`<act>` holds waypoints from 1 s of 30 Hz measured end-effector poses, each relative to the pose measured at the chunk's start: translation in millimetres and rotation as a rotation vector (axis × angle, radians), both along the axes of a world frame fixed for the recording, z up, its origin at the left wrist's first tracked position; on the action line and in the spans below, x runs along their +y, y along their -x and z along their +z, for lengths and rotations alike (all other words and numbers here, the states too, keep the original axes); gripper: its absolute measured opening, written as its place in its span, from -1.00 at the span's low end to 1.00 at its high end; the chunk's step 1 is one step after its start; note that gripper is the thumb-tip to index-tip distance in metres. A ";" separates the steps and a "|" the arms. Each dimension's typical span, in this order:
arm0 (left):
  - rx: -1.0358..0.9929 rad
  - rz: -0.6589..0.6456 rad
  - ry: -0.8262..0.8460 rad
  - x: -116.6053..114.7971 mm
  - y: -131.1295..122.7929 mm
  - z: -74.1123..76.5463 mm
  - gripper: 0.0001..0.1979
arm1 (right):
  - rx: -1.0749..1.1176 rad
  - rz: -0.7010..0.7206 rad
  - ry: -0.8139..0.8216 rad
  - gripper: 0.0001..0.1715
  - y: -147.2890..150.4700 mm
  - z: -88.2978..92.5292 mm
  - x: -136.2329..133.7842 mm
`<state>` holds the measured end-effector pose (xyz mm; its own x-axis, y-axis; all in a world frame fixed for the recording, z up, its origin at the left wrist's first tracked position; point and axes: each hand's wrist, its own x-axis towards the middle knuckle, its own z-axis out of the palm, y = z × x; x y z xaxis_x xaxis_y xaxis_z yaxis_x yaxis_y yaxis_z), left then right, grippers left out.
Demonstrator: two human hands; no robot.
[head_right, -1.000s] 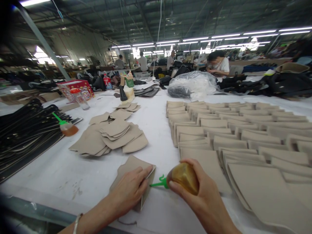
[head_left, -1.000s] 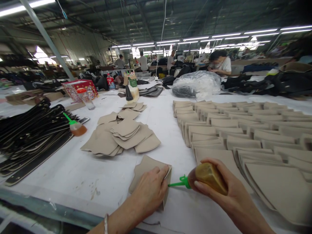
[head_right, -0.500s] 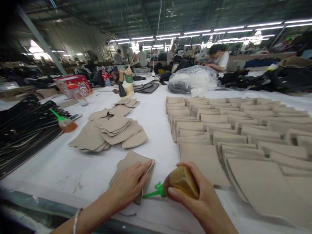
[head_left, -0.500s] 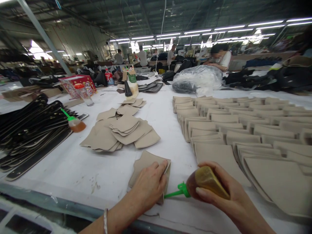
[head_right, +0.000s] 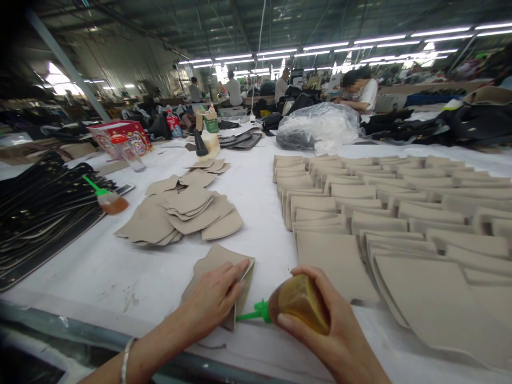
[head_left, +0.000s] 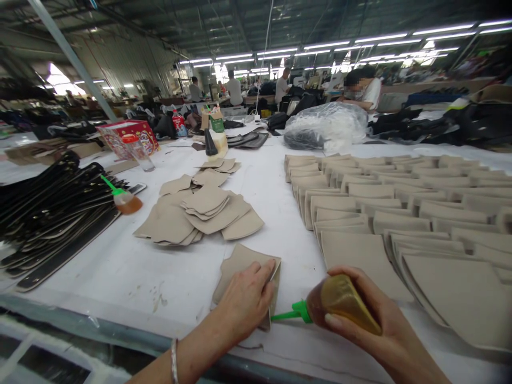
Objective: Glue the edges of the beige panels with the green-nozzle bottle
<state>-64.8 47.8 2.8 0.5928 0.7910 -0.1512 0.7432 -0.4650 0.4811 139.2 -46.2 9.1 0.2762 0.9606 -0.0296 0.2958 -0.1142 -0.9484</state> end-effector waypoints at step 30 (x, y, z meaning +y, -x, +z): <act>0.025 -0.007 0.012 1.8 -1.3 -1.2 -0.55 | -0.226 0.015 -0.133 -0.44 -19.3 -10.2 14.5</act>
